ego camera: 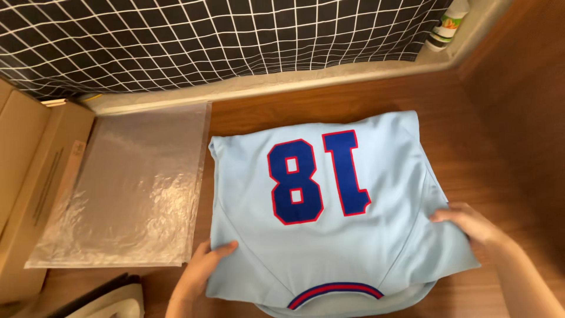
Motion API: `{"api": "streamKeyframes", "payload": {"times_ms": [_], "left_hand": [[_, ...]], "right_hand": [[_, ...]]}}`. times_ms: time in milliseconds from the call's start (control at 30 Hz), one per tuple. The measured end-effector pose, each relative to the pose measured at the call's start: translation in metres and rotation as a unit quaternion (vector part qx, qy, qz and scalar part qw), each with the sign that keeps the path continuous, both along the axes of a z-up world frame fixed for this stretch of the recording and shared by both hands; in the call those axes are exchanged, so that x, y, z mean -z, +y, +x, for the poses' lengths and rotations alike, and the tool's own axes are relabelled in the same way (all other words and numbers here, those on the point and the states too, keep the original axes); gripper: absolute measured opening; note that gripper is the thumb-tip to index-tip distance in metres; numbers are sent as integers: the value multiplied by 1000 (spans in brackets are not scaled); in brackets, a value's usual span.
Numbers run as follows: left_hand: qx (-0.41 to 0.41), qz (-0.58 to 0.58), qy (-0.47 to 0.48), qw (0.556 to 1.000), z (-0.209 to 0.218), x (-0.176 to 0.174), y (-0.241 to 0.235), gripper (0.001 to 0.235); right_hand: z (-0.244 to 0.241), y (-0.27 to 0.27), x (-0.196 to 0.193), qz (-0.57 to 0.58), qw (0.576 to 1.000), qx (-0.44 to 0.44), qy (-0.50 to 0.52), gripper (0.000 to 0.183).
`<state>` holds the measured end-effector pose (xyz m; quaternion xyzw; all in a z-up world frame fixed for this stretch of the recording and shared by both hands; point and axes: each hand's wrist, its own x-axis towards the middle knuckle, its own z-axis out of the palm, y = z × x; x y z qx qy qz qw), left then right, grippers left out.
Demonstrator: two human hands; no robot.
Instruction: The person folds a light blue baseball jersey on a wooden table, places it into a clear plastic bag, and then puts the bag into a cardboard box. The person then retrieves a white shirt from a clothes rack and lays it flat on the table.
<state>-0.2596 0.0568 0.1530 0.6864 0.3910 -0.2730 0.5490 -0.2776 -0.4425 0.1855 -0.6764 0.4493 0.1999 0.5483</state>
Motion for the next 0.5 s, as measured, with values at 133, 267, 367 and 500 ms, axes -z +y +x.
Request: {"api": "streamKeyframes", "payload": {"times_ms": [133, 267, 367, 500], "left_hand": [[64, 48, -17, 997, -5, 3, 1, 71], [158, 160, -28, 974, -11, 17, 8, 62], [138, 109, -22, 984, -16, 3, 12, 60], [204, 105, -59, 972, -25, 21, 23, 49]], "right_hand": [[-18, -19, 18, -171, 969, -161, 70, 47], [-43, 1, 9, -147, 988, -45, -22, 42], [-51, -14, 27, -107, 993, 24, -39, 40], [-60, -27, 43, -115, 992, 12, -46, 35]]}}
